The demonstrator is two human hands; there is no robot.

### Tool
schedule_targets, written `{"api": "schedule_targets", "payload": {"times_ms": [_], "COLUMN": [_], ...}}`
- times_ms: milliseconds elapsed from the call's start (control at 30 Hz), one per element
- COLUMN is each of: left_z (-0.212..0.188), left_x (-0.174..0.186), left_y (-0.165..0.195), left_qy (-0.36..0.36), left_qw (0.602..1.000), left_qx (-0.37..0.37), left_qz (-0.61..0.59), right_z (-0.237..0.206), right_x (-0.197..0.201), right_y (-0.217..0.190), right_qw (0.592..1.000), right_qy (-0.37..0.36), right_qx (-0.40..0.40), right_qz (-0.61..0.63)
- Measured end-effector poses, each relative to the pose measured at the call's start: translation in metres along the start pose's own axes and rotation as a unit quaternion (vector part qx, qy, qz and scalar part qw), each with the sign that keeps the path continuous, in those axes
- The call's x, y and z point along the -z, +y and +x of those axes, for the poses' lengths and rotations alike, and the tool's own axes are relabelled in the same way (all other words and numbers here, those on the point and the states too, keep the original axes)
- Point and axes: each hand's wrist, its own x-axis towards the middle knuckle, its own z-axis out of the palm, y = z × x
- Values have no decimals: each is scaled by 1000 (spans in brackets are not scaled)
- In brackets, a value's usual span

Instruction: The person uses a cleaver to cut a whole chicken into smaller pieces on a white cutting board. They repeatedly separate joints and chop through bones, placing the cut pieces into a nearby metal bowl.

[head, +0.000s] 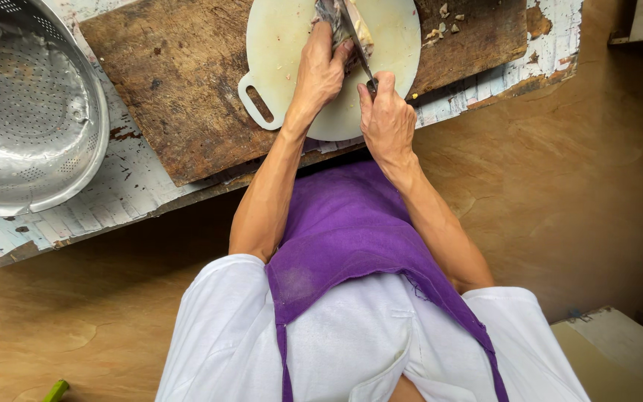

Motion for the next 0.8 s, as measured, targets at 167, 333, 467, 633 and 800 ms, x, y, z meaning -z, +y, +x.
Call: {"api": "schedule_targets", "payload": {"times_ms": [167,333,467,633,800], "left_z": [14,27,27,22,12], "left_x": [-2,15,34,44,42], "left_y": [-10,-13,-10,-11,-16], "left_qy": [1,-89,-169,-204,-200], "left_qw": [1000,991,982,932,934], "left_qx": [12,84,18,105,108], "left_qz": [15,-60,-85,-279,-276], "right_z": [-13,-55,-67,-69,-50], "right_x": [2,40,77,84,52], "right_y": [8,12,19,14,1], "right_qw": [993,979,963,966,982], "right_qy": [-81,-161,-213,-175,-83], "right_qx": [-82,-124,-159,-170,-124], "right_qz": [11,-30,-42,81,118]}}
